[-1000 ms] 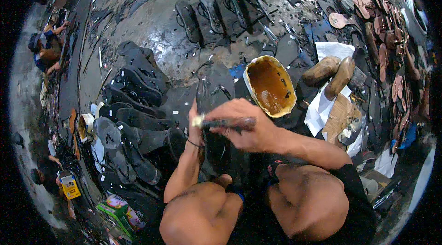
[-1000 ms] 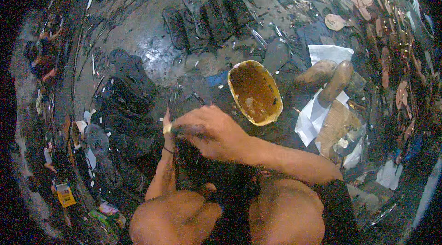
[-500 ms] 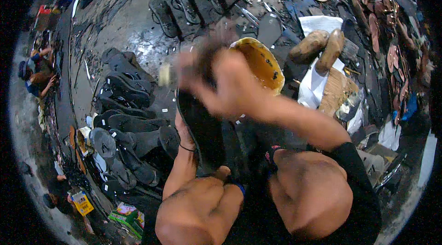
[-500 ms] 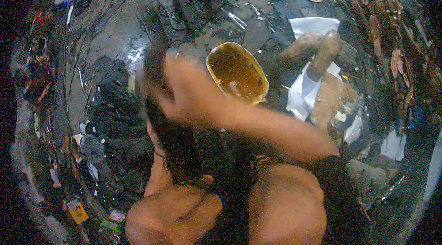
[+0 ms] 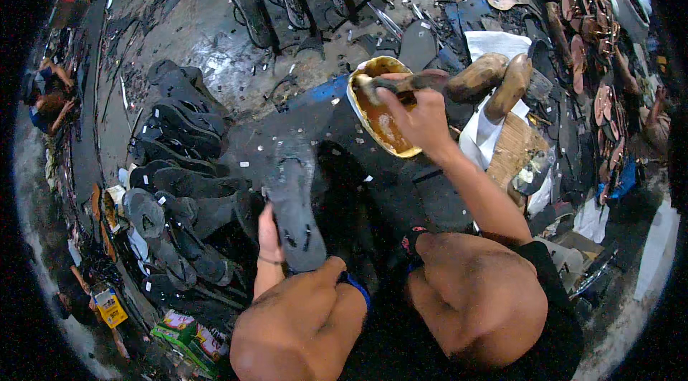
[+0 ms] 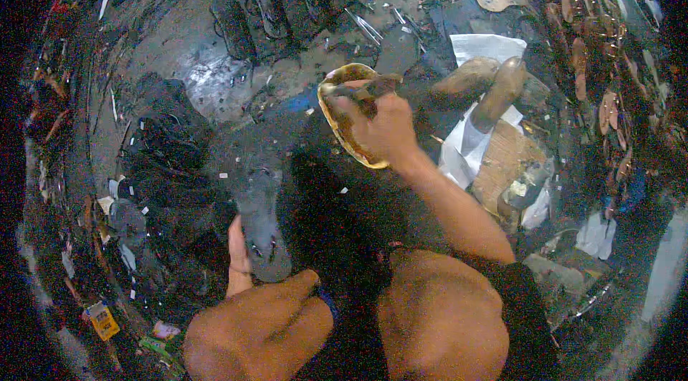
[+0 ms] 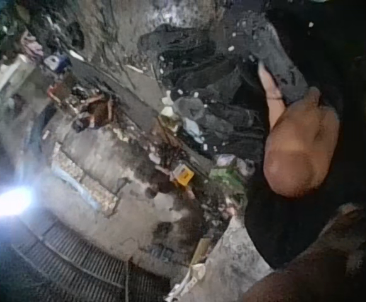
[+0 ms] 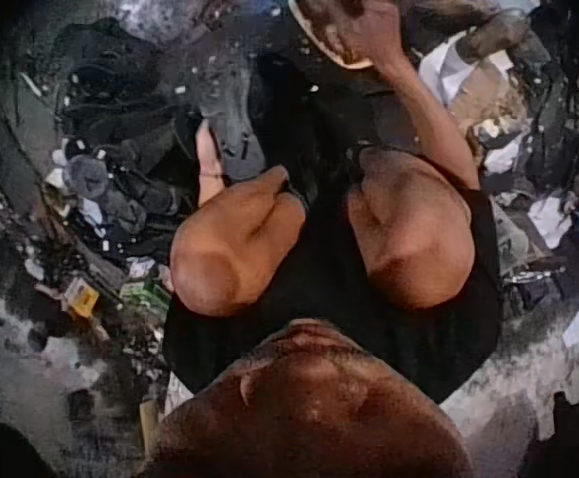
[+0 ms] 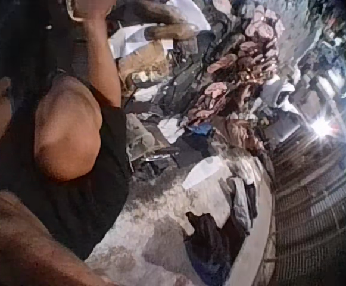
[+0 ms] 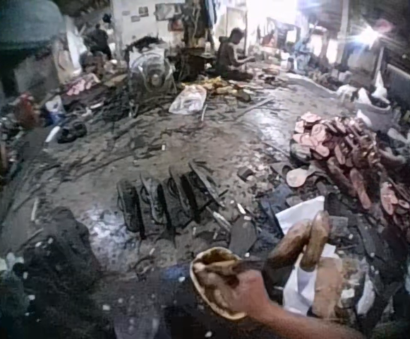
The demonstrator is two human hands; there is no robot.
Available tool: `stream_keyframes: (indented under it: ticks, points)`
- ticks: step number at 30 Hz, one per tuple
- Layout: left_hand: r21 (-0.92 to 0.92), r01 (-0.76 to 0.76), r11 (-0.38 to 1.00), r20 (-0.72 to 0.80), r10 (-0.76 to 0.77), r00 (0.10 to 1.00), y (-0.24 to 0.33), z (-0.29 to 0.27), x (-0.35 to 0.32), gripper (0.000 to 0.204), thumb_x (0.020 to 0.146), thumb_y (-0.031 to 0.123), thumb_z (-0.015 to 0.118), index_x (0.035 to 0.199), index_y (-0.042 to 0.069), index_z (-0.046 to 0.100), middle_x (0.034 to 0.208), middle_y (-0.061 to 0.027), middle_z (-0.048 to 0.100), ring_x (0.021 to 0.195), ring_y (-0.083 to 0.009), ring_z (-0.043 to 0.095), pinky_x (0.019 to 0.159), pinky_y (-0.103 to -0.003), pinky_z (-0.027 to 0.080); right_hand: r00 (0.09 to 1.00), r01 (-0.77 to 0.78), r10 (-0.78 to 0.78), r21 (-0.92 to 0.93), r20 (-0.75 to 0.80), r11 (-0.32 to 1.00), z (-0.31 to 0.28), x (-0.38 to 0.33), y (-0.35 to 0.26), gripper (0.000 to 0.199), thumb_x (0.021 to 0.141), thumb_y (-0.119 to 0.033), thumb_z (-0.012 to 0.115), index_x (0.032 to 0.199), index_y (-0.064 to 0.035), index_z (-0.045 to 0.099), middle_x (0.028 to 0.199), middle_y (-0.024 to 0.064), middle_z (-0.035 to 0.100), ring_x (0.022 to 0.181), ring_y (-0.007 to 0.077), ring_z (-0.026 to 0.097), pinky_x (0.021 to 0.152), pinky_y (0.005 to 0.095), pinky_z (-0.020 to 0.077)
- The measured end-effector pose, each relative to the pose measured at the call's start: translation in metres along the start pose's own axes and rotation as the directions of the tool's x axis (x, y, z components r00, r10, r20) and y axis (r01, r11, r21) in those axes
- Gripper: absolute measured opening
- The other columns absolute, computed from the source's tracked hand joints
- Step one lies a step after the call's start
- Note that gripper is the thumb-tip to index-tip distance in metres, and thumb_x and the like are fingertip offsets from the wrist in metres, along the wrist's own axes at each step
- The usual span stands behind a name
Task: The person sits on the ground and repeatedly scrubs the soles of black shoes using a brush and a yellow container of liquid. The person dips the brush into the container and scrubs each shoe sole, then places the shoes back on the ground.
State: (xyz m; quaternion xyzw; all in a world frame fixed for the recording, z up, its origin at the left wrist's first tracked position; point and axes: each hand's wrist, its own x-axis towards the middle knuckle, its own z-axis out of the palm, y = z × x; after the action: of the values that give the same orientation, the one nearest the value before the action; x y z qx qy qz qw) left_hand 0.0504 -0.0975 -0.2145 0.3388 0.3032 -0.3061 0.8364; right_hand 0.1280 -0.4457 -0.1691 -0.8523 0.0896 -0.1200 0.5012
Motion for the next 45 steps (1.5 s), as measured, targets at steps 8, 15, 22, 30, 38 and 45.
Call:
stream_keyframes:
  ticks: [8, 15, 22, 30, 38, 45]
  points:
    - [0.164, 0.043, 0.986, -0.203, -0.009, 0.979, -0.016, 0.026, -0.033, 0.043, 0.105, 0.035, 0.04, 0.122, 0.001, 0.061, 0.114, -0.0095, 0.068, 0.104, -0.0222, 0.065, 0.093, -0.037, 0.051, 0.968, -0.051, 0.202, -0.67, 0.149, 0.741, -0.08, -0.045, 0.0, 0.034, 0.085, -0.028, 0.077, 0.106, -0.0012, 0.072, 0.093, 0.0172, 0.073, 0.079, 0.0292, 0.071, 0.075, 0.0379, 0.0547]
    - [0.06, -0.131, 0.99, -0.026, 0.133, 0.991, 0.027, 0.079, -0.001, 0.045, 0.106, 0.036, 0.037, 0.126, 0.003, 0.06, 0.116, -0.0114, 0.067, 0.1, -0.0258, 0.066, 0.089, -0.04, 0.054, 0.712, -0.651, 0.458, 0.253, 0.533, 0.716, -0.124, -0.059, -0.006, 0.041, 0.094, -0.026, 0.069, 0.129, -0.0046, 0.061, 0.113, 0.0082, 0.07, 0.096, 0.0216, 0.069, 0.076, 0.0378, 0.0554]
    - [-0.061, -0.213, 0.975, 0.346, 0.221, 0.912, 0.043, 0.164, 0.057, 0.041, 0.105, 0.034, 0.038, 0.117, 0.004, 0.063, 0.105, -0.0077, 0.07, 0.088, -0.0193, 0.069, 0.078, -0.035, 0.058, 0.891, -0.3, 0.048, 0.506, 0.451, 0.808, -0.016, -0.004, -0.085, 0.027, 0.091, -0.02, 0.072, 0.114, -0.0059, 0.069, 0.105, 0.006, 0.073, 0.093, 0.0205, 0.069, 0.078, 0.0359, 0.0558]
    - [-0.184, -0.142, 0.973, 0.578, 0.224, 0.785, 0.071, 0.113, 0.069, 0.065, 0.096, 0.047, 0.051, 0.139, -0.002, 0.047, 0.133, -0.0186, 0.057, 0.123, -0.0286, 0.056, 0.108, -0.044, 0.045, 0.705, 0.593, -0.664, 0.307, 0.249, 0.745, 0.002, -0.01, -0.101, 0.038, 0.075, -0.001, 0.072, 0.112, -0.0075, 0.071, 0.108, 0.0085, 0.07, 0.094, 0.0246, 0.068, 0.079, 0.0361, 0.053]
    - [-0.2, -0.284, 0.938, 0.27, 0.331, 0.904, 0.07, 0.155, 0.05, 0.04, 0.101, 0.029, 0.047, 0.127, 0.001, 0.055, 0.116, -0.0116, 0.064, 0.103, -0.0217, 0.062, 0.088, -0.036, 0.052, 0.853, 0.369, -0.48, 0.412, 0.207, 0.833, 0.009, -0.018, -0.096, 0.032, 0.086, -0.011, 0.072, 0.118, -0.0069, 0.066, 0.105, 0.0109, 0.069, 0.097, 0.0289, 0.067, 0.084, 0.039, 0.0523]
    - [-0.025, -0.219, 0.975, 0.049, 0.22, 0.974, 0.029, 0.138, 0.082, 0.041, 0.103, 0.035, 0.047, 0.123, 0.002, 0.061, 0.111, -0.0086, 0.068, 0.102, -0.0213, 0.066, 0.098, -0.037, 0.05, 0.67, 0.643, -0.718, 0.334, 0.19, 0.689, 0.016, 0.043, -0.102, 0.035, 0.078, -0.014, 0.066, 0.113, -0.0181, 0.065, 0.1, 0.0057, 0.067, 0.095, 0.0306, 0.063, 0.08, 0.0439, 0.0466]
